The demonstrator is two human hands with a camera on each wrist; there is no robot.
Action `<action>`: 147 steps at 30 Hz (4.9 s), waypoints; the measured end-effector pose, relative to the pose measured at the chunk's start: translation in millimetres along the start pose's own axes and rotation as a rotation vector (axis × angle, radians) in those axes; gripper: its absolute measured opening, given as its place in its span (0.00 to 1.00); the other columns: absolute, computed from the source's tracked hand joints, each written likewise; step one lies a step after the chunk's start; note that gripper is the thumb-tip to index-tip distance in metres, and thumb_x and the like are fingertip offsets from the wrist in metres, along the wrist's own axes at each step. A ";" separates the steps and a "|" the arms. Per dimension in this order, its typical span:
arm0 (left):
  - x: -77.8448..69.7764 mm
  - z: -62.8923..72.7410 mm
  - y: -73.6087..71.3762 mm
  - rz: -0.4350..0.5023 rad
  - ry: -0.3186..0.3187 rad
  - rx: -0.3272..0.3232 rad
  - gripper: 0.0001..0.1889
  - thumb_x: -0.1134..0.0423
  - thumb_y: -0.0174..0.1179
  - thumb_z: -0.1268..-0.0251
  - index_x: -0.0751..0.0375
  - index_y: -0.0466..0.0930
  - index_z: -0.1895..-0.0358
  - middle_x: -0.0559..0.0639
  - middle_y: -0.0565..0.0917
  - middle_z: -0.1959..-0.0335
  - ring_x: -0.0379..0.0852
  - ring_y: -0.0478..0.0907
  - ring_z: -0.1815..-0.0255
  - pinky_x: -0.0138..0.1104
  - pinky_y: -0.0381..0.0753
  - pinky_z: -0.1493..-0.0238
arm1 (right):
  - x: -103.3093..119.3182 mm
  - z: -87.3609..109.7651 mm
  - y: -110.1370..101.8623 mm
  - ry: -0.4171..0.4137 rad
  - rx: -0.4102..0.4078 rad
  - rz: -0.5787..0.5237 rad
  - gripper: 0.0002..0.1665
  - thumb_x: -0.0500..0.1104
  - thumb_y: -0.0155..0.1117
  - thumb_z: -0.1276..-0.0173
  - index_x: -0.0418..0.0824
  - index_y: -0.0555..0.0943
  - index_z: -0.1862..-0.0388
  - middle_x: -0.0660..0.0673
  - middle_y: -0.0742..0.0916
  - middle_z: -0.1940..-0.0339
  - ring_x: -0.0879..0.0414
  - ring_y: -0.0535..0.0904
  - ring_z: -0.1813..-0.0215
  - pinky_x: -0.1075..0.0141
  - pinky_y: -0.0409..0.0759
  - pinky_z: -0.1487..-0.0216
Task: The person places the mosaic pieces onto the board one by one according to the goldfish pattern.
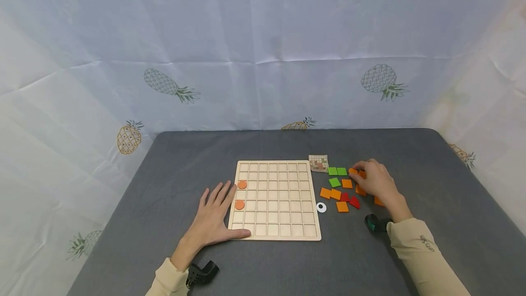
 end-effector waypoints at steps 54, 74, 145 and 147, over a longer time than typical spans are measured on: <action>-1.9 1.0 -2.2 0.011 -0.014 0.006 0.67 0.15 0.59 0.56 0.54 0.53 0.17 0.59 0.57 0.16 0.64 0.54 0.17 0.67 0.47 0.23 | 150.4 40.0 -7.3 -0.362 -0.147 -0.138 0.18 0.47 0.74 0.33 0.40 0.87 0.48 0.41 0.90 0.54 0.45 0.86 0.54 0.55 0.84 0.59; -1.0 0.2 -0.9 0.005 -0.023 0.010 0.67 0.14 0.57 0.57 0.54 0.53 0.17 0.58 0.57 0.16 0.64 0.54 0.17 0.67 0.48 0.22 | 194.3 48.8 21.2 -0.428 -0.048 -0.168 0.14 0.49 0.74 0.33 0.46 0.88 0.52 0.49 0.90 0.60 0.57 0.83 0.60 0.68 0.79 0.63; -0.7 -0.3 -1.7 -0.020 0.004 -0.020 0.68 0.11 0.54 0.57 0.56 0.55 0.17 0.60 0.59 0.17 0.64 0.55 0.17 0.66 0.50 0.23 | 226.5 58.4 95.6 -0.531 0.115 -0.047 0.13 0.50 0.78 0.39 0.48 0.92 0.56 0.51 0.86 0.64 0.61 0.76 0.66 0.71 0.73 0.72; -0.7 -0.2 -1.7 -0.020 0.004 -0.021 0.68 0.11 0.54 0.57 0.56 0.55 0.17 0.60 0.59 0.17 0.64 0.55 0.17 0.66 0.50 0.23 | 226.0 58.3 95.4 -0.531 0.125 -0.047 0.14 0.50 0.77 0.38 0.48 0.92 0.55 0.51 0.86 0.64 0.61 0.75 0.65 0.72 0.72 0.72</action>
Point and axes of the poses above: each hand's wrist, its own z-axis away from the middle knuckle, its own y-axis out of the palm, x = y × z, the point moved 3 cm from there along -z, towards the middle knuckle
